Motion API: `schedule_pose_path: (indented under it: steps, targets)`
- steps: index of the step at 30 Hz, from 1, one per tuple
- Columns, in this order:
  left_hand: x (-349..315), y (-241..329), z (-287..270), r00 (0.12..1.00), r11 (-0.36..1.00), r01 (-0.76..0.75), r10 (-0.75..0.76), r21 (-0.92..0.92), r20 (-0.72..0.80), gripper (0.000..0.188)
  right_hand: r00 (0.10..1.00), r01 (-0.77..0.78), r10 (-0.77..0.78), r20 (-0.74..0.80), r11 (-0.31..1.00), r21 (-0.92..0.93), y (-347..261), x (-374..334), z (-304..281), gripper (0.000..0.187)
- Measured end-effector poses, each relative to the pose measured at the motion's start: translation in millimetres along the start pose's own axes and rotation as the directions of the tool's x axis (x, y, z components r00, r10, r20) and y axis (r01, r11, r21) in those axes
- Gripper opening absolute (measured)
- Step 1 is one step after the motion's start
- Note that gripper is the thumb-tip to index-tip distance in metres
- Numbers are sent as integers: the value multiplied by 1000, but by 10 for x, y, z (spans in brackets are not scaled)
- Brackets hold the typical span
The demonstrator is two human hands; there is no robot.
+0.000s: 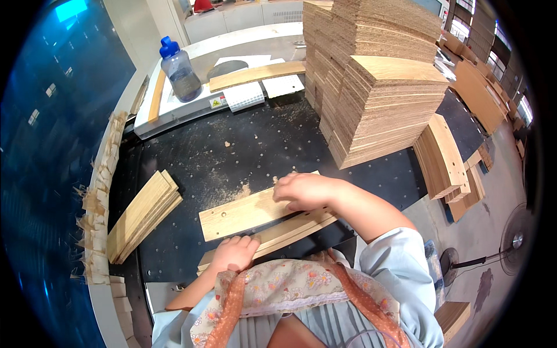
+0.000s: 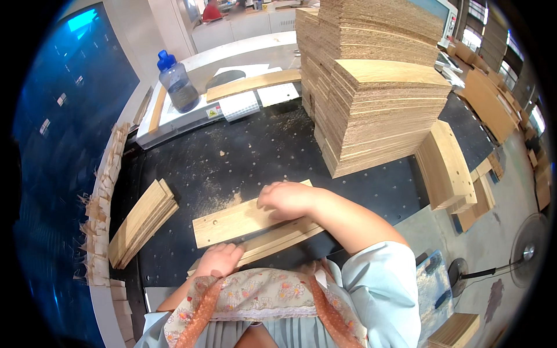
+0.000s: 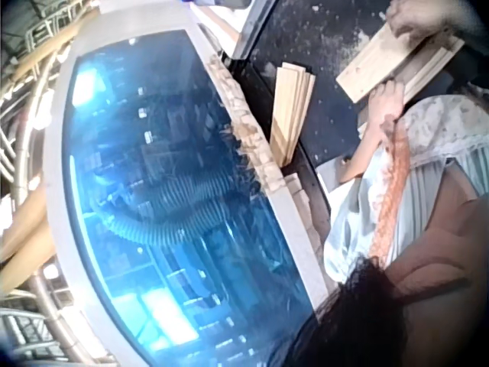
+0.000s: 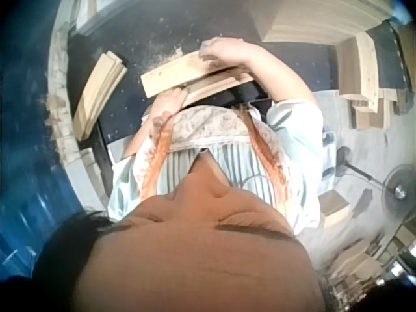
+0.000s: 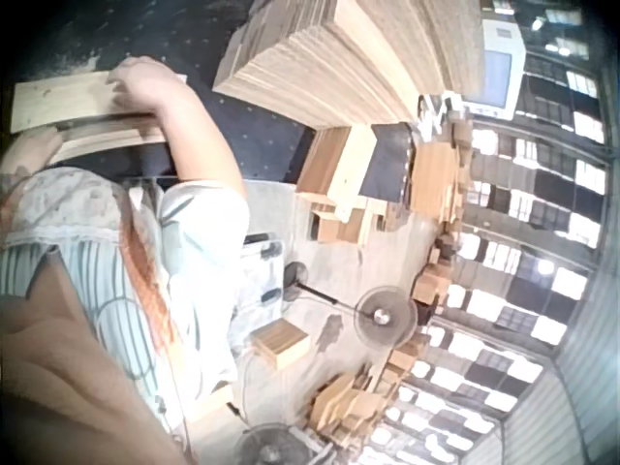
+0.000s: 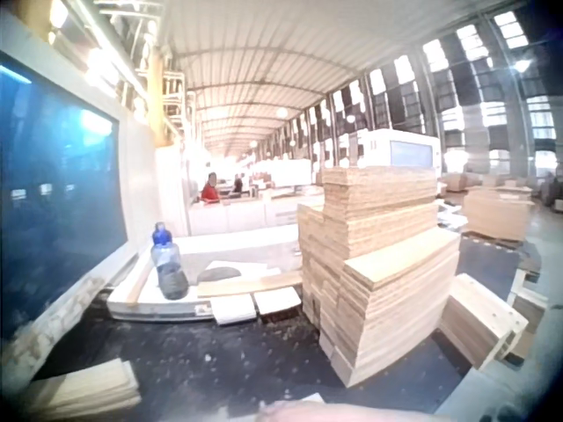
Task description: The person organizes wood panels on a workstation by hand, picking up pieces from different stacks, aligning them together, and moving them to different areas of the workspace.
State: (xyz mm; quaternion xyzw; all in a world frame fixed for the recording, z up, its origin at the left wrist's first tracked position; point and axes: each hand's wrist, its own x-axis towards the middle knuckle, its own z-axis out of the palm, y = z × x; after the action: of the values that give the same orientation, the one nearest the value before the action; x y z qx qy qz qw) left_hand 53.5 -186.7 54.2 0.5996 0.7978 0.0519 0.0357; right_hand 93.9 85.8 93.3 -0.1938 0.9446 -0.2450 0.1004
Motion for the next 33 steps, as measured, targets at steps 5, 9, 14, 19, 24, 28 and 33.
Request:
schedule_pose_path:
  steps: [5,9,14,19,24,28,33]
  targets:
    - [-35,-25,-3,999,997,-33,32,76,23,39,977,-73,162,139,866,-494,12,359,438,60]
    - [-74,-42,50,999,996,-48,48,73,1,46,969,-164,224,100,894,-417,53,428,446,76]
    - [-92,-24,26,995,998,-50,53,44,-79,37,958,-234,255,130,959,-162,26,386,196,85]
    - [-79,81,-41,936,996,-60,77,60,-343,25,869,-313,68,490,842,438,285,250,160,59]
    - [-31,91,-28,944,999,-45,39,-10,-327,30,837,-246,1,547,894,374,127,175,301,65]
    - [20,41,82,996,999,48,-49,-19,-78,40,915,-23,1,404,998,50,-144,64,368,50]
    - [179,-53,-251,996,989,81,-86,-126,-28,37,989,-129,145,10,907,-402,-424,-168,235,22]
